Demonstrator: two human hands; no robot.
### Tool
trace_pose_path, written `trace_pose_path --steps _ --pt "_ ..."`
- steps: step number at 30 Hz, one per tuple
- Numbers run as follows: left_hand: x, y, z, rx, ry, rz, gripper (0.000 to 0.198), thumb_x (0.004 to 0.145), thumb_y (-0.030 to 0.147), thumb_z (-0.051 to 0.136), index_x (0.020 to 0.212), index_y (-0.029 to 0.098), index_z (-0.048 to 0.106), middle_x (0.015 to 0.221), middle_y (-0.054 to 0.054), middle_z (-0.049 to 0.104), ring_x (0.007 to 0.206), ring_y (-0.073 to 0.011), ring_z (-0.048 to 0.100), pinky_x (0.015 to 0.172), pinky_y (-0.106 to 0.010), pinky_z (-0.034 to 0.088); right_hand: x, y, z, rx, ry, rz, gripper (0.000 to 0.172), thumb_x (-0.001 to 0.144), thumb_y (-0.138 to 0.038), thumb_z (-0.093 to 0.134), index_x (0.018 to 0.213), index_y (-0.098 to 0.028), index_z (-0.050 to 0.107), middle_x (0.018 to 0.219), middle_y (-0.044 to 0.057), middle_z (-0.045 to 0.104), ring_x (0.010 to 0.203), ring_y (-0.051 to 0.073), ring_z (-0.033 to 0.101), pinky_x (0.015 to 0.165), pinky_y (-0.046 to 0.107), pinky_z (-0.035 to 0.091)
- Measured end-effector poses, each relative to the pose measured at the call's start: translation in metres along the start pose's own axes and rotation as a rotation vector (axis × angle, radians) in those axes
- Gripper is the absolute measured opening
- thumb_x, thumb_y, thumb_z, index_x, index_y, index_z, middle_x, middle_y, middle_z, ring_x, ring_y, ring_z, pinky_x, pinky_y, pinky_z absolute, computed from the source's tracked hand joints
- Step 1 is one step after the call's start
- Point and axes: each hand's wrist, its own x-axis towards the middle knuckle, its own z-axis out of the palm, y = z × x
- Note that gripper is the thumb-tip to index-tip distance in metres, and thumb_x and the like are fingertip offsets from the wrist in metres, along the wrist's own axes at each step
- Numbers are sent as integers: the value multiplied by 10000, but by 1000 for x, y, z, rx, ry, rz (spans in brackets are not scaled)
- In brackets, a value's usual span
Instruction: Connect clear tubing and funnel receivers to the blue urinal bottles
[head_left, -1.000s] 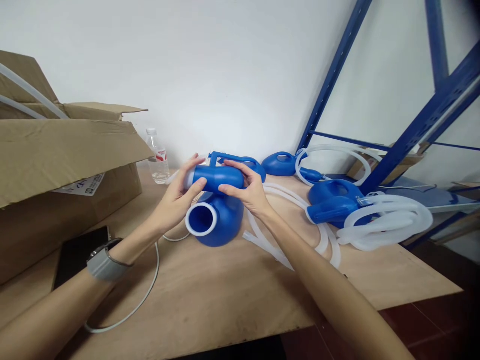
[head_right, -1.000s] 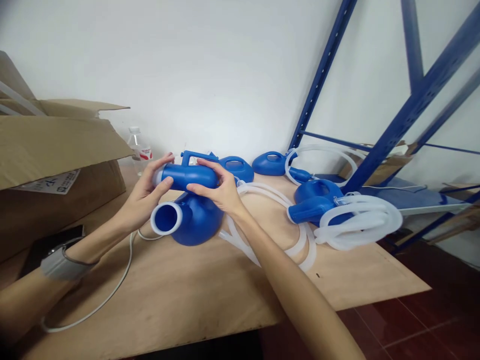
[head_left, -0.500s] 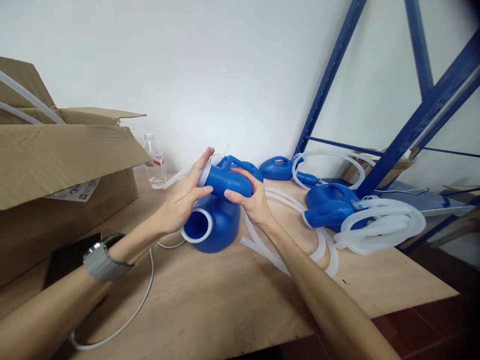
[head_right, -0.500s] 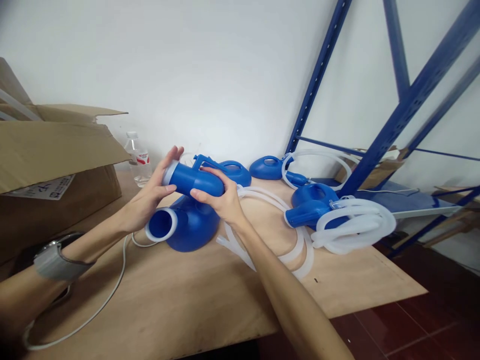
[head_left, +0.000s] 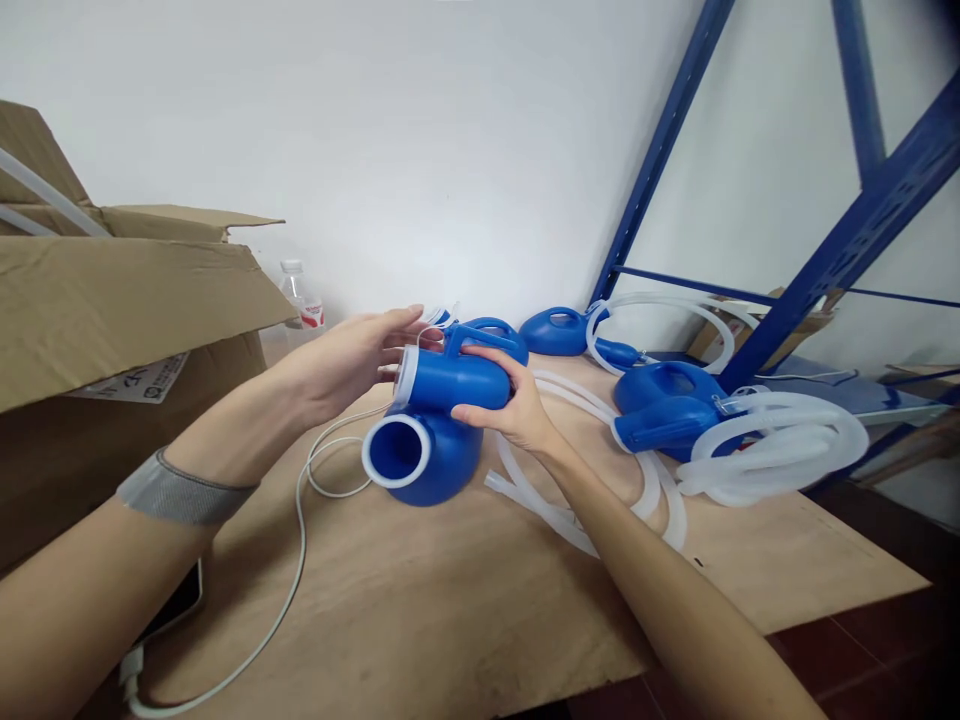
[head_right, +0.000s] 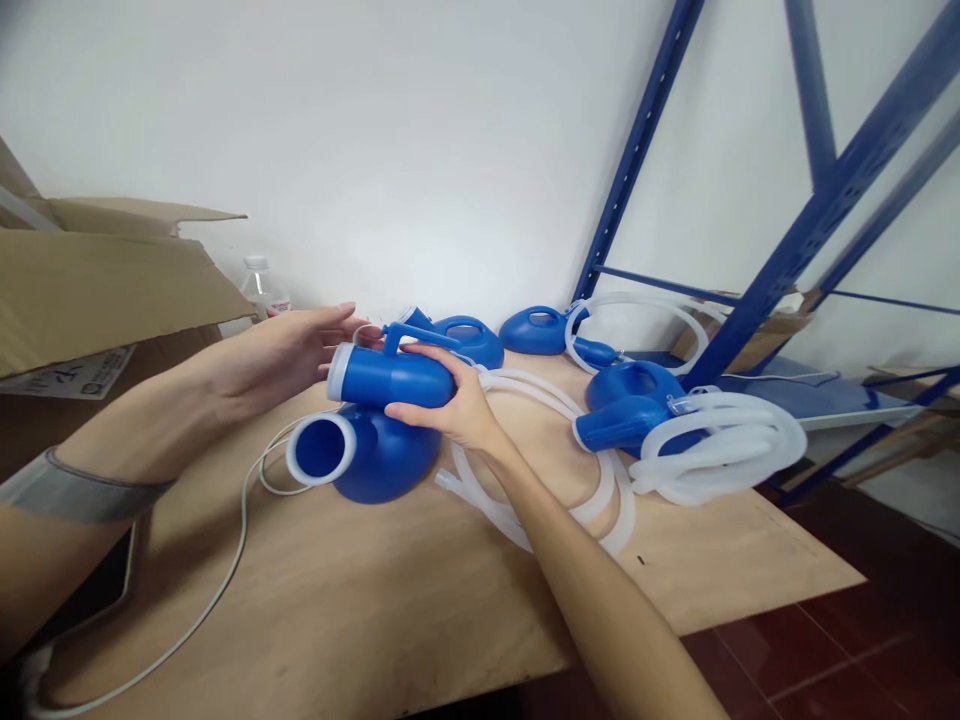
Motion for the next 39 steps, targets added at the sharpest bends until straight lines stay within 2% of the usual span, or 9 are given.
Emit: trace_pose_path --steps 5,8,13,17,25,31,33,36,39 --pt "-6 5 16 -229 16 -74 265 861 397 764 832 153 665 916 -98 706 788 -205 647 714 -340 551 -6 1 9 -11 5 -9 782 601 -468 965 1306 -237 720 1379 75 651 1301 270 620 1187 449 515" --pt "-7 5 18 -198 22 -71 174 813 277 758 803 133 663 884 -96 702 762 -186 633 656 -296 512 -8 5 13 31 6 -2 770 611 -458 962 1306 -235 718 1371 76 653 1281 262 631 1166 439 535" --pt "-3 -4 8 -94 14 -41 214 739 275 824 756 142 657 807 -47 628 709 -134 556 585 -244 417 -10 5 14 65 17 31 754 602 -476 958 1278 -238 724 1359 72 656 1246 257 643 1090 417 578" --pt "-3 -7 6 -69 -13 -24 299 685 309 882 730 157 629 780 -25 587 689 -117 516 570 -238 376 -11 1 16 44 45 27 771 600 -513 951 1272 -217 716 1379 88 646 1286 274 625 1134 432 547" --pt "-3 -7 3 45 -61 114 323 798 389 833 762 148 621 758 -26 597 675 -112 521 568 -228 376 -14 4 13 -206 51 -159 730 724 -581 860 1316 -193 682 1359 98 668 1242 250 670 1103 395 569" --pt "-4 -7 4 141 -112 221 285 875 381 762 795 155 607 757 -25 602 701 -125 541 602 -241 412 -16 -3 17 -585 215 -451 574 871 -481 688 1321 -125 679 1267 140 707 1145 261 707 1055 427 574" --pt "-5 -7 6 221 -96 278 289 902 392 730 790 155 607 737 -19 588 689 -124 528 599 -244 404 -16 -12 23 -548 264 -393 503 923 -472 623 1266 -114 710 1255 139 713 1150 257 706 1051 415 573" --pt "-9 -6 11 350 -66 358 311 929 424 692 801 148 628 722 -10 580 668 -115 501 588 -246 379 -15 -24 32 -335 307 -169 488 1001 -541 538 1151 -135 763 1196 102 738 1132 225 710 1054 381 569" --pt "-13 -5 15 440 -67 410 350 921 480 696 863 135 700 759 -20 633 687 -119 528 600 -249 393 -12 -30 36 -149 349 -53 464 1003 -553 562 1066 -157 796 1109 67 757 1065 192 716 1016 338 572"
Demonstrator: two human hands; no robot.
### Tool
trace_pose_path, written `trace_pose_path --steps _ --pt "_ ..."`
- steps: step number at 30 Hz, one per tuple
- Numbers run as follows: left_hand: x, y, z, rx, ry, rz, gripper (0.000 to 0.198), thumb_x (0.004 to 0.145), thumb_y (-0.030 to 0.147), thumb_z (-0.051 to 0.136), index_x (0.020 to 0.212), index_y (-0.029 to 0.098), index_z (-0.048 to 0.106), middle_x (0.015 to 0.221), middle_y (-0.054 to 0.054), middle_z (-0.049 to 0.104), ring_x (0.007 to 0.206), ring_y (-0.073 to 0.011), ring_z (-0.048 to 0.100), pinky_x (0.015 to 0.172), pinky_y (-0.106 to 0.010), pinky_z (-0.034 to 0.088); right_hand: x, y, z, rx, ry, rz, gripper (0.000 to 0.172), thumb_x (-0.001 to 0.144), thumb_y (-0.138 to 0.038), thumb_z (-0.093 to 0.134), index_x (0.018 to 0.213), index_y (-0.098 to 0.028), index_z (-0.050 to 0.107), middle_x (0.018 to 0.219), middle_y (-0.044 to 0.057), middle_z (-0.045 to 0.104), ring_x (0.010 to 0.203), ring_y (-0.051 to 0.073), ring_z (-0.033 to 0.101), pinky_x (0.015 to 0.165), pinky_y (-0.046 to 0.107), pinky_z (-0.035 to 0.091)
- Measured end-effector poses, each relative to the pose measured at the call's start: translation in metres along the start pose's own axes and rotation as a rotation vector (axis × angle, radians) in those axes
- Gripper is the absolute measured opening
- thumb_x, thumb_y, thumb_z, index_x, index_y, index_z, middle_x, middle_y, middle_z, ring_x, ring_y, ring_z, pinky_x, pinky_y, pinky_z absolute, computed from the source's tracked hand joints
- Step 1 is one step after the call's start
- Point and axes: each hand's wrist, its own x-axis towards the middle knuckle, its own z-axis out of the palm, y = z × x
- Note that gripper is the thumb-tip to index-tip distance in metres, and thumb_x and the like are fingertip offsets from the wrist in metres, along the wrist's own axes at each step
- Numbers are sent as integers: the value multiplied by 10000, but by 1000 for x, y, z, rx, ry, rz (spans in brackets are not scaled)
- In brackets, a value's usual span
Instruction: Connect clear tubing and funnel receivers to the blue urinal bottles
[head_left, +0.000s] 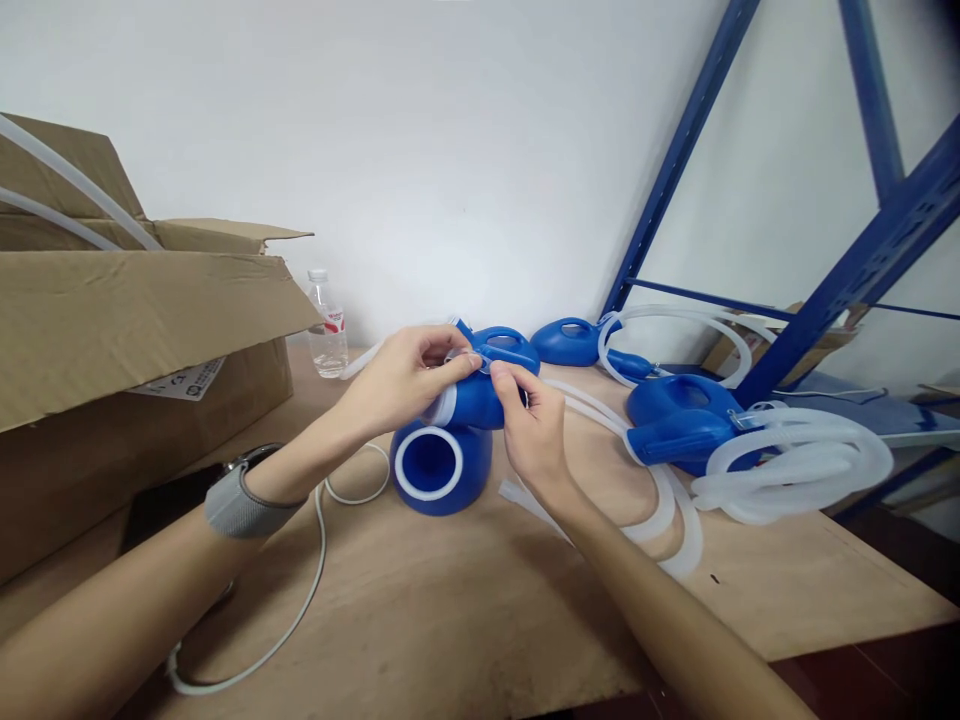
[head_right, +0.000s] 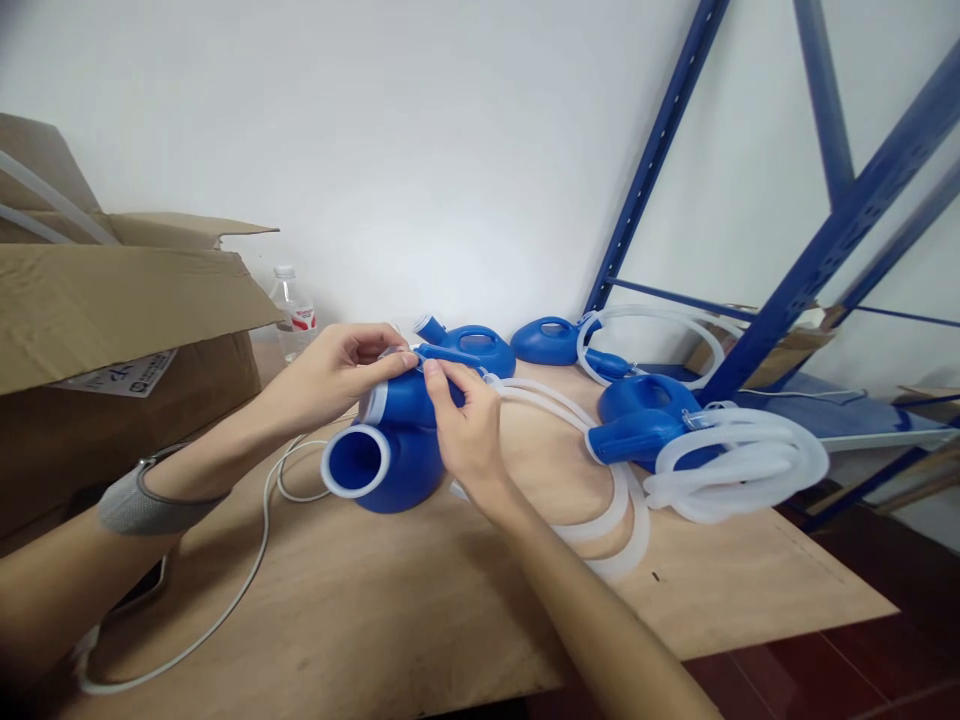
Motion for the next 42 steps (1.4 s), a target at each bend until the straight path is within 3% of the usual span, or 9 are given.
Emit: trace_pose_path --steps 7,13,20,29,38,42 --pt "-1 7 4 -21 -17 -19 378 916 495 684 932 128 770 853 -50 742 734 -137 627 653 -253 473 0 10 1 -15 130 -47 368 940 -493 663 961 -146 782 985 58 749 937 160 696 940 305 561" --pt "0 3 0 13 -47 41 331 946 434 633 910 121 734 827 -42 733 729 -136 641 630 -241 466 -4 14 1 -77 107 -152 357 960 -498 644 993 -166 770 1038 63 740 982 165 686 982 322 541" --pt "1 -4 -1 150 -42 60 339 945 446 619 932 127 732 826 -52 739 734 -162 654 652 -277 479 -5 11 4 30 86 36 434 946 -560 631 971 -151 773 1019 60 744 978 166 694 973 313 553" --pt "-3 0 11 229 68 98 279 943 371 585 889 136 725 796 -32 738 687 -152 651 633 -274 433 -5 14 7 51 181 25 367 896 -505 709 894 -145 782 939 47 745 892 149 681 925 304 540" --pt "-5 -2 17 244 125 156 191 929 282 601 910 144 734 849 -33 763 762 -169 692 697 -271 478 -4 15 1 -226 263 -266 349 933 -492 683 816 -168 741 847 40 731 788 146 647 863 340 494" --pt "-9 0 15 410 133 251 242 981 286 580 1037 151 773 850 -50 771 698 -160 669 663 -275 442 0 11 -6 -370 264 -432 334 952 -460 670 784 -175 711 792 28 712 747 134 627 855 339 460"
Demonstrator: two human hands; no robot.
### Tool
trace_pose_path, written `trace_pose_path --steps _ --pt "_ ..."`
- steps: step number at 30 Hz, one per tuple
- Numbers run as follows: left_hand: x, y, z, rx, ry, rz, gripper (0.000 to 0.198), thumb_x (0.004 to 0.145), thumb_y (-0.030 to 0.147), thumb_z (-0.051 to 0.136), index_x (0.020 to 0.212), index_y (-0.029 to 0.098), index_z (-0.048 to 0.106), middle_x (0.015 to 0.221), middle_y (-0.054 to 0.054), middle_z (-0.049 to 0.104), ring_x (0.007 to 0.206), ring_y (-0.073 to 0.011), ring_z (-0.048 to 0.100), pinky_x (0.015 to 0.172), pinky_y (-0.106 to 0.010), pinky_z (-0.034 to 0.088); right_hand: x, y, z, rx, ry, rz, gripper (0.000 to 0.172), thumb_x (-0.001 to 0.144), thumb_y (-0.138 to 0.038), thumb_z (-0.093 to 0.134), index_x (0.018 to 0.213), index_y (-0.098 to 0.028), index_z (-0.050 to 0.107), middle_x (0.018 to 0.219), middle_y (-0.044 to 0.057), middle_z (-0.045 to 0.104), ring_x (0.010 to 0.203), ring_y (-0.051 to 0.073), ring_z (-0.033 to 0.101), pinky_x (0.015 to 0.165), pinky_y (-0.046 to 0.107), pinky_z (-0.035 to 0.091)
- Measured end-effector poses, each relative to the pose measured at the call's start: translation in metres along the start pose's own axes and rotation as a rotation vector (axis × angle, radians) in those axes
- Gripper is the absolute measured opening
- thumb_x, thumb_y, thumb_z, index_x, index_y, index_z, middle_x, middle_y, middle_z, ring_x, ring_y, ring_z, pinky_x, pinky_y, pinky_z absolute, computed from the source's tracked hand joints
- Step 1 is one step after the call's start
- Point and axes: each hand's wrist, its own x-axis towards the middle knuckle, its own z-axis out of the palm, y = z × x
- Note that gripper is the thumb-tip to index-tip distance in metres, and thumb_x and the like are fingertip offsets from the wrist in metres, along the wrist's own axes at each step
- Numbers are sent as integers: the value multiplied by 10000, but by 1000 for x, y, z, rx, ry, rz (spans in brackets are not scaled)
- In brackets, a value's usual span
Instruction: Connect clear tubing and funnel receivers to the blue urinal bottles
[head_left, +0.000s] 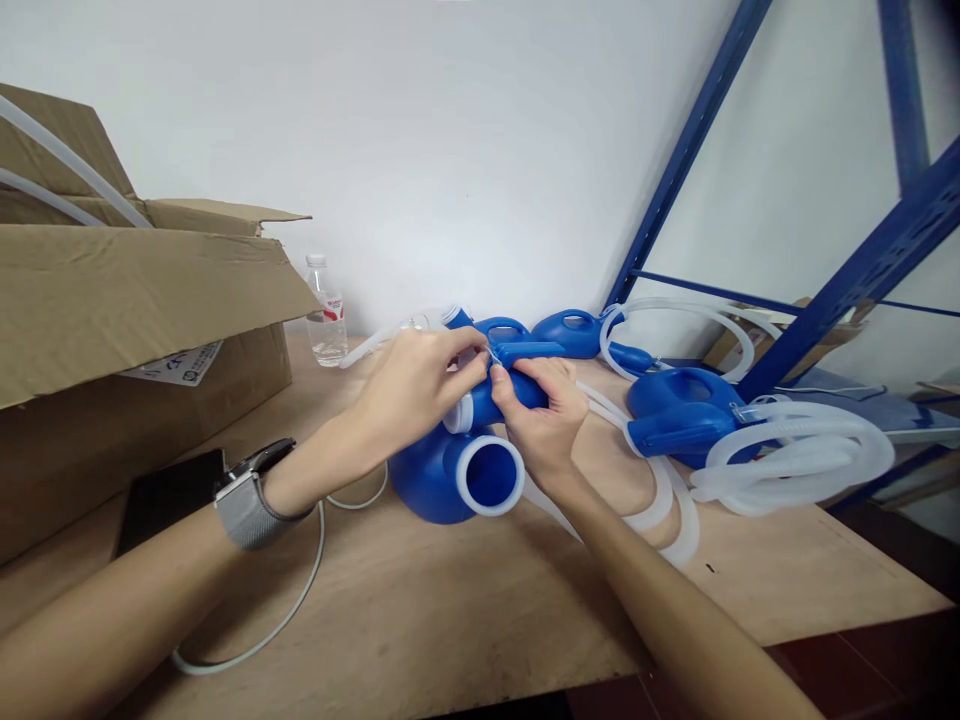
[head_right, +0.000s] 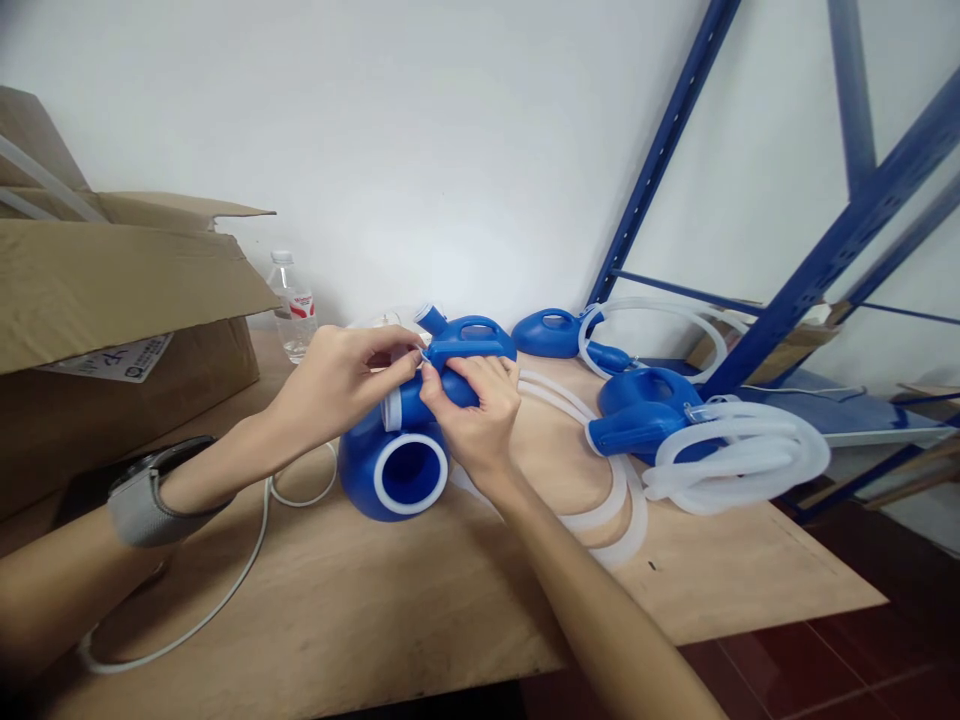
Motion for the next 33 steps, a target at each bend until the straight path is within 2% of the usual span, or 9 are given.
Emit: trace_pose_path --steps 4,10,13,19,25,30,33 --pt "-1 2 -2 109 6 82 271 1017 290 562 983 147 789 766 -50 743 608 -135 610 612 -269 387 4 2 -2 -53 15 -83 311 972 -414 654 783 -171 693 769 7 705 709 113 626 862 333 430" --pt "-5 -1 7 121 107 163 263 1051 284 550 1040 143 772 879 -67 778 698 -153 682 641 -252 427 7 4 -6 -70 45 -190 214 957 -313 683 802 -166 665 778 -19 707 708 96 630 877 331 386" --pt "-7 -3 12 137 135 186 293 1072 314 523 1026 157 766 904 -71 779 720 -157 693 644 -252 434 9 2 -9 -122 30 -197 264 973 -354 654 783 -171 673 761 -9 709 699 108 629 875 344 380" --pt "-7 4 10 46 137 105 267 1041 307 549 1057 172 779 931 -61 791 767 -174 716 694 -264 478 11 1 -11 -118 32 -244 239 970 -330 662 789 -173 663 760 -15 717 692 105 639 856 346 370" --pt "-2 10 3 -124 49 -16 279 1000 319 549 1021 170 784 932 -36 800 796 -180 729 732 -272 505 14 0 -13 -185 -16 -212 334 995 -399 613 756 -177 685 753 -9 728 688 113 642 852 356 339" --pt "0 10 2 -89 47 -9 296 992 326 539 1008 158 782 902 -42 794 771 -178 721 711 -278 482 14 -2 -11 -130 -3 -228 271 982 -335 644 772 -170 684 772 -24 728 695 101 639 845 349 326" --pt "2 8 0 -44 -11 -23 304 991 314 519 1011 166 783 970 -55 799 835 -199 735 734 -291 494 10 0 -5 -58 5 -170 294 984 -358 646 764 -166 687 757 -18 714 674 94 617 840 341 343"
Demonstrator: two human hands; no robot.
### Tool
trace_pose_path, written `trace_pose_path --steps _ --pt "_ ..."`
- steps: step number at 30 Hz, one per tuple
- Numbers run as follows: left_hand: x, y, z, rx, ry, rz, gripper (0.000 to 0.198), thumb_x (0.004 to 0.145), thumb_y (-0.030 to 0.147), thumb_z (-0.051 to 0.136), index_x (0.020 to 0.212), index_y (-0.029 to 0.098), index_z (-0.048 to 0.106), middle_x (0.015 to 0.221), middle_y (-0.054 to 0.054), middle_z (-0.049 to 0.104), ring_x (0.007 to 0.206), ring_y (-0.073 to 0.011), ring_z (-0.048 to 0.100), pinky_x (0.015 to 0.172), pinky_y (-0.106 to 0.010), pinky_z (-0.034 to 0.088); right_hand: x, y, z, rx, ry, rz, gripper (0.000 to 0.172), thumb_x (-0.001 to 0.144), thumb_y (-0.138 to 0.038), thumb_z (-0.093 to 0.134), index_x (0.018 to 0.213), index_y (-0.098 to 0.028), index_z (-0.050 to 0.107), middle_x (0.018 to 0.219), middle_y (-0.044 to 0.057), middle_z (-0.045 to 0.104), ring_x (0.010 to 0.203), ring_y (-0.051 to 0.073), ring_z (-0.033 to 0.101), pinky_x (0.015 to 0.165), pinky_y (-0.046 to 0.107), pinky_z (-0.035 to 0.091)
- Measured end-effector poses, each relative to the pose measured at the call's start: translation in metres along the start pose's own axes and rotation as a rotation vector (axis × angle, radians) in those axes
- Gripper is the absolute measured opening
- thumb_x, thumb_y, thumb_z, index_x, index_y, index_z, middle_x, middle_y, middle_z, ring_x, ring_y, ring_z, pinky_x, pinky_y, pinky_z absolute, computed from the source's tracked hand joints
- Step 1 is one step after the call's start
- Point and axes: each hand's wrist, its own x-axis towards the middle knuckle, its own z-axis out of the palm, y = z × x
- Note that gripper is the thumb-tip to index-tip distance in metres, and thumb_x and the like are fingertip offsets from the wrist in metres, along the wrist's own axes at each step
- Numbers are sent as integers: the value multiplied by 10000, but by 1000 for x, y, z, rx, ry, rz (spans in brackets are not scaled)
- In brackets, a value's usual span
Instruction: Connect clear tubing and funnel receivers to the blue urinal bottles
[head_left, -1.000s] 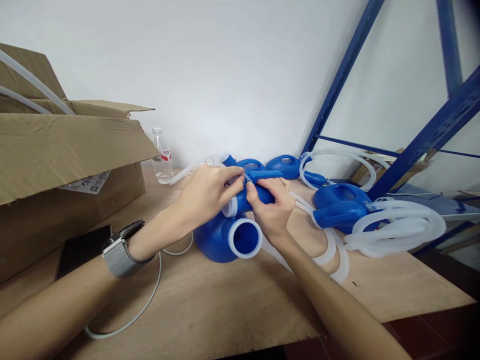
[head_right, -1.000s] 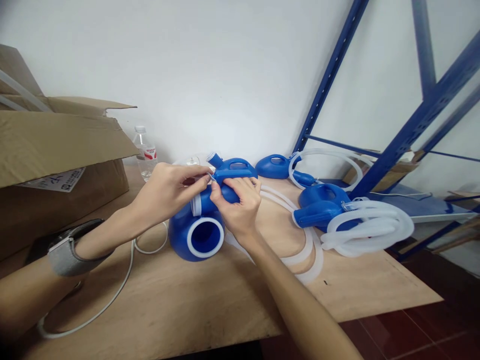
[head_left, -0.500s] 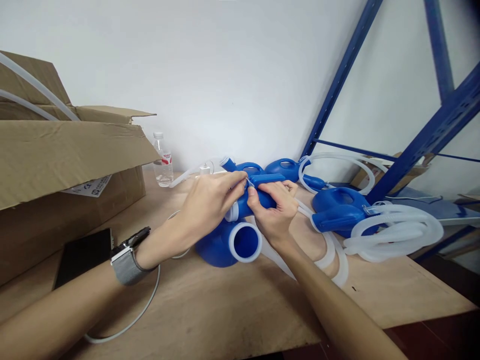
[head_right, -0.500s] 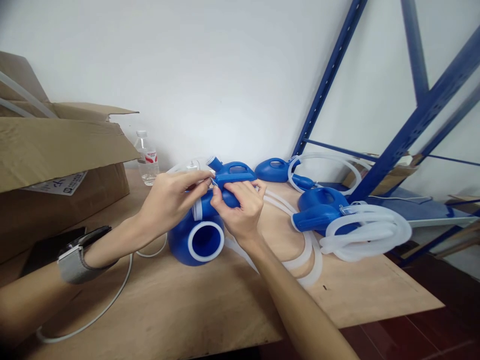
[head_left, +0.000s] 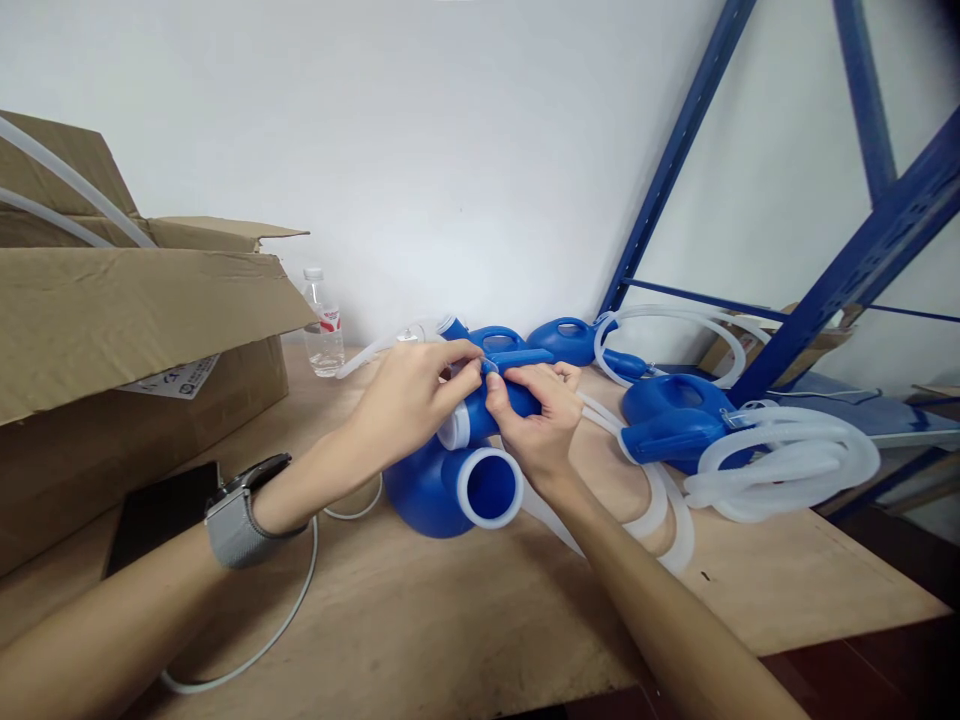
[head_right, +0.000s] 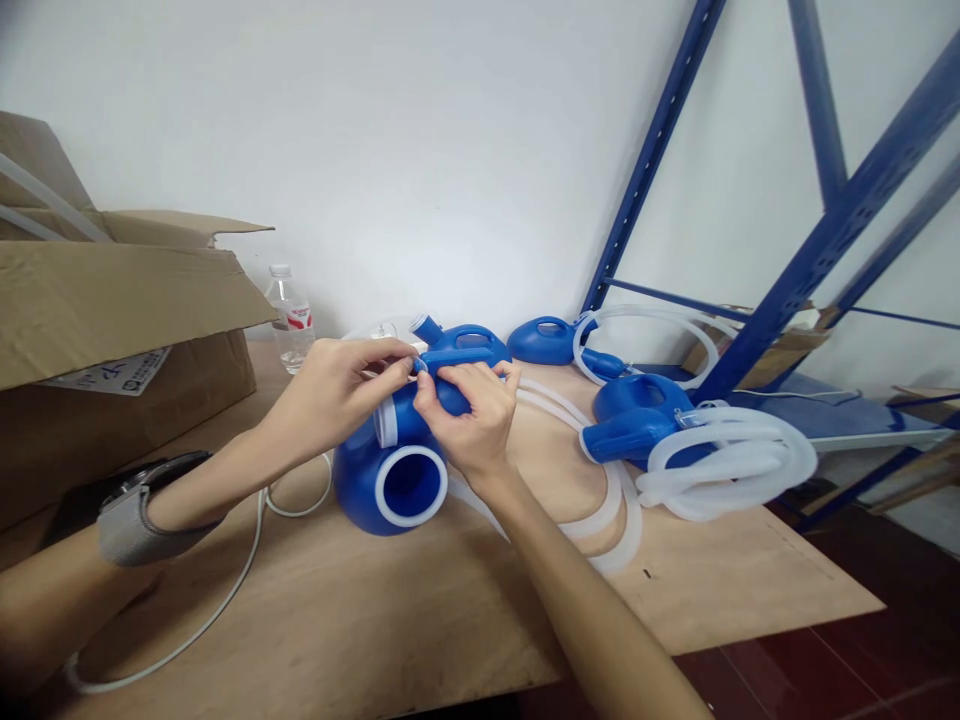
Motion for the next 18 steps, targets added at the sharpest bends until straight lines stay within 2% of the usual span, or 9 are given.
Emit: trace_pose_path --steps 3,5,8,10,12,15,16,18 --pt "1 -2 -5 95 -117 8 325 1004 332 496 1047 177 778 1052 -86 790 945 -238 734 808 -322 518 -3 2 5 76 -52 144 410 1012 -469 611 750 -168 705 758 0 708 697 103 608 858 338 368" --pt "-1 -3 -9 124 -217 40 387 1028 416 493 1184 171 748 1181 -119 765 1084 -277 714 922 -365 524 -3 3 6 120 -80 226 470 1021 -536 588 755 -171 717 775 8 709 731 112 606 878 340 377" --pt "-4 -4 -13 72 -350 62 666 1007 593 545 1517 165 546 1446 -161 644 1300 -319 629 1057 -404 494 -2 3 4 152 -100 290 512 1019 -605 567 785 -179 729 817 20 710 798 130 602 907 347 395" --pt "-4 -7 -15 46 -378 47 825 960 627 616 1618 172 414 1542 -171 565 1369 -333 582 1080 -406 485 0 2 1 170 -145 287 526 1045 -616 501 864 -188 748 895 37 720 900 152 610 935 352 419" --pt "-1 -13 -19 55 -348 33 850 932 567 673 1639 196 384 1553 -161 556 1355 -340 589 1057 -410 496 1 7 -1 196 -214 244 536 1087 -584 395 1021 -205 768 1050 55 729 1056 172 612 1008 365 438" --pt "5 -23 -35 30 -185 -57 832 887 492 737 1611 222 428 1442 -145 636 1163 -316 676 934 -399 538 1 29 0 242 -233 256 510 1105 -512 342 1297 -218 711 1374 72 645 1334 177 547 1199 391 392" --pt "6 -26 -42 -4 -104 -126 833 868 496 762 1587 214 449 1370 -142 668 1061 -296 698 875 -391 549 0 42 0 258 -216 323 498 1098 -496 364 1358 -209 677 1449 82 597 1389 175 520 1240 393 373" --pt "5 -32 -55 -109 25 -294 818 877 496 773 1563 201 437 1180 -115 710 861 -237 694 764 -374 554 -7 69 3 271 -209 508 500 1062 -474 430 1388 -160 642 1441 120 588 1361 188 540 1231 398 400"
